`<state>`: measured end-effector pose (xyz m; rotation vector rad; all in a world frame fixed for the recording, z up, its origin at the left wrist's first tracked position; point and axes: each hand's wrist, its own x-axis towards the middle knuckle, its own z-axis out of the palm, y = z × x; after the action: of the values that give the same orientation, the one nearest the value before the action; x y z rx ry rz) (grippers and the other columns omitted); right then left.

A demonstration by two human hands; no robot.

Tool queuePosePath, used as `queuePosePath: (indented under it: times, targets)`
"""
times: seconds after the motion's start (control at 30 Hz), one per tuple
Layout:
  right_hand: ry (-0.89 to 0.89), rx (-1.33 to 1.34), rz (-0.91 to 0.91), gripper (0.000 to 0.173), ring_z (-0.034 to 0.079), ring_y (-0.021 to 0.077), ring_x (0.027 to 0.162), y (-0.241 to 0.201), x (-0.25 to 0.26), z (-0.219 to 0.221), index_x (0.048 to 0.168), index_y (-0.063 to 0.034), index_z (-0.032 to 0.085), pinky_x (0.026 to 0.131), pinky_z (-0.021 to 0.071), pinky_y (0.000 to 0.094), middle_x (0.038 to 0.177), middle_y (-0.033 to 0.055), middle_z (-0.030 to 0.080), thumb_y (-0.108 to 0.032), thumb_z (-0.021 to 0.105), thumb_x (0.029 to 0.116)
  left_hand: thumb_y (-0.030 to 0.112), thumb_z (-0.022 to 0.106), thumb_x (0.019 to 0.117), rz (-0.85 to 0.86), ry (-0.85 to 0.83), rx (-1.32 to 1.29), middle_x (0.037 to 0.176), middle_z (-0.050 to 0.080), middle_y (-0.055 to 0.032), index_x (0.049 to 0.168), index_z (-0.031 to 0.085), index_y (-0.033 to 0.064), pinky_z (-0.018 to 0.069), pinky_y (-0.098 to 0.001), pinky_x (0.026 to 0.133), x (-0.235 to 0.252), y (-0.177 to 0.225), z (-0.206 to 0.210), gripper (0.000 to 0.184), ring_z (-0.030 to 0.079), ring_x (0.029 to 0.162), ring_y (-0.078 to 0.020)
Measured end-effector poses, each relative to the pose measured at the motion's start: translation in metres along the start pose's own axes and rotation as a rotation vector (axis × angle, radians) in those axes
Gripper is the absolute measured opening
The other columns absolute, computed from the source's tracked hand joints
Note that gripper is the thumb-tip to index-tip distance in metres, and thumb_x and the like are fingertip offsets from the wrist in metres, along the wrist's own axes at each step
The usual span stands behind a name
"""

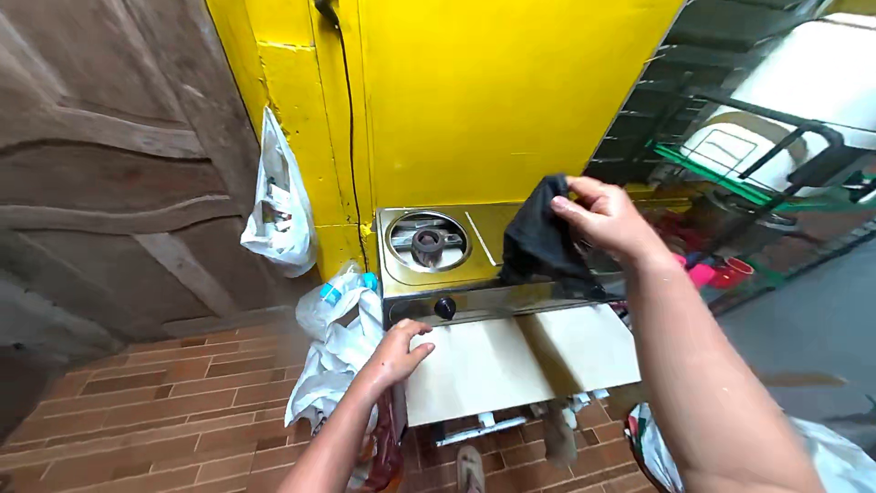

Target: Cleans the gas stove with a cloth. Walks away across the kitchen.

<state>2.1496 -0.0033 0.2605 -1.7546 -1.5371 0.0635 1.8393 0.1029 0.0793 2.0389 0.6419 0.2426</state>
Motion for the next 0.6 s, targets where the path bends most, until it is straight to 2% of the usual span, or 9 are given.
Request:
queuePosePath:
  times: [0.07,0.13,0.17,0.2,0.27,0.33,0.4,0.47,0.6]
  targets:
    - [-0.180,-0.010,0.193,0.032,0.064,0.0239,0.084,0.050,0.020,0.022,0.117,0.0055,0.067,0.078,0.0542,0.0464,0.101,0.0196,0.068,-0.021,0.053,0.1071,0.014,0.059,0.1027,-0.031,0.078,0.015,0.134,0.061,-0.0265,0.132,0.062,-0.0071,0.0424,-0.0466,0.113,0.026,0.008,-0.001,0.036,0.057,0.129,-0.0355]
    - [-0.401,-0.029,0.437,0.045,0.064,0.0404,0.099,0.107,0.034,0.059,0.120,0.0092,0.065,0.091,0.0495,0.0588,0.110,0.0305,0.066,-0.030,0.046,0.1112,0.014,0.056,0.1044,-0.078,0.125,0.048,0.135,0.061,-0.0250,0.132,0.062,-0.0063,0.0411,-0.0457,0.114,0.053,0.017,0.001,0.035,0.057,0.130,-0.0343]
    - [-0.491,-0.065,0.526,0.052,0.058,0.0455,0.119,0.131,0.037,0.082,0.133,0.0069,0.059,0.103,0.0435,0.0620,0.129,0.0332,0.060,-0.038,0.044,0.1110,0.015,0.054,0.1052,-0.102,0.145,0.067,0.136,0.061,-0.0241,0.132,0.062,-0.0052,0.0404,-0.0454,0.115,0.069,0.022,0.002,0.035,0.056,0.131,-0.0338]
    - [-0.580,-0.118,0.573,0.062,0.041,0.0481,0.143,0.149,0.039,0.108,0.152,-0.0013,0.046,0.116,0.0316,0.0648,0.155,0.0311,0.042,-0.046,0.042,0.1096,0.015,0.052,0.1058,-0.124,0.165,0.083,0.137,0.060,-0.0236,0.133,0.062,-0.0045,0.0393,-0.0457,0.115,0.085,0.026,0.004,0.034,0.055,0.132,-0.0339]
    - [-0.650,-0.288,0.563,0.080,0.007,0.0524,0.155,0.161,0.031,0.159,0.166,-0.0154,0.021,0.120,0.0086,0.0741,0.170,0.0269,0.006,-0.063,0.039,0.1041,0.015,0.048,0.1074,-0.171,0.202,0.110,0.140,0.059,-0.0225,0.135,0.062,-0.0024,0.0360,-0.0489,0.118,0.120,0.027,0.012,0.035,0.052,0.136,-0.0350]
    - [-0.644,-0.382,0.396,0.079,0.009,0.0468,0.157,0.144,0.020,0.194,0.165,-0.0112,0.023,0.122,0.0098,0.0688,0.171,0.0248,0.010,-0.060,0.040,0.1049,0.019,0.044,0.1088,-0.189,0.267,0.120,0.143,0.057,-0.0216,0.138,0.060,-0.0011,0.0333,-0.0530,0.118,0.154,0.020,0.021,0.039,0.049,0.139,-0.0365]
    - [-0.723,-0.355,0.149,0.064,0.016,0.0381,0.158,0.123,0.005,0.208,0.159,-0.0055,0.036,0.126,0.0116,0.0593,0.169,0.0199,0.022,-0.041,0.043,0.1066,0.025,0.039,0.1104,-0.221,0.310,0.129,0.145,0.057,-0.0202,0.143,0.056,0.0011,0.0288,-0.0552,0.120,0.179,0.014,0.031,0.044,0.047,0.141,-0.0353]
    - [-0.816,-0.327,-0.033,0.058,0.012,0.0339,0.160,0.125,-0.002,0.206,0.156,-0.0035,0.042,0.127,0.0044,0.0564,0.169,0.0157,0.025,-0.036,0.040,0.1079,0.030,0.034,0.1116,-0.274,0.307,0.148,0.147,0.055,-0.0194,0.149,0.050,0.0020,0.0174,-0.0559,0.124,0.192,0.009,0.041,0.049,0.045,0.144,-0.0330]
    - [-0.736,-0.385,0.100,0.060,0.006,0.0401,0.159,0.199,0.048,0.171,0.163,-0.0107,0.030,0.124,-0.0015,0.0668,0.171,0.0156,0.018,-0.041,0.032,0.1109,0.031,0.031,0.1110,-0.321,0.352,0.205,0.143,0.059,-0.0186,0.150,0.048,0.0013,0.0153,-0.0539,0.125,0.196,0.004,0.051,0.052,0.050,0.140,-0.0314]
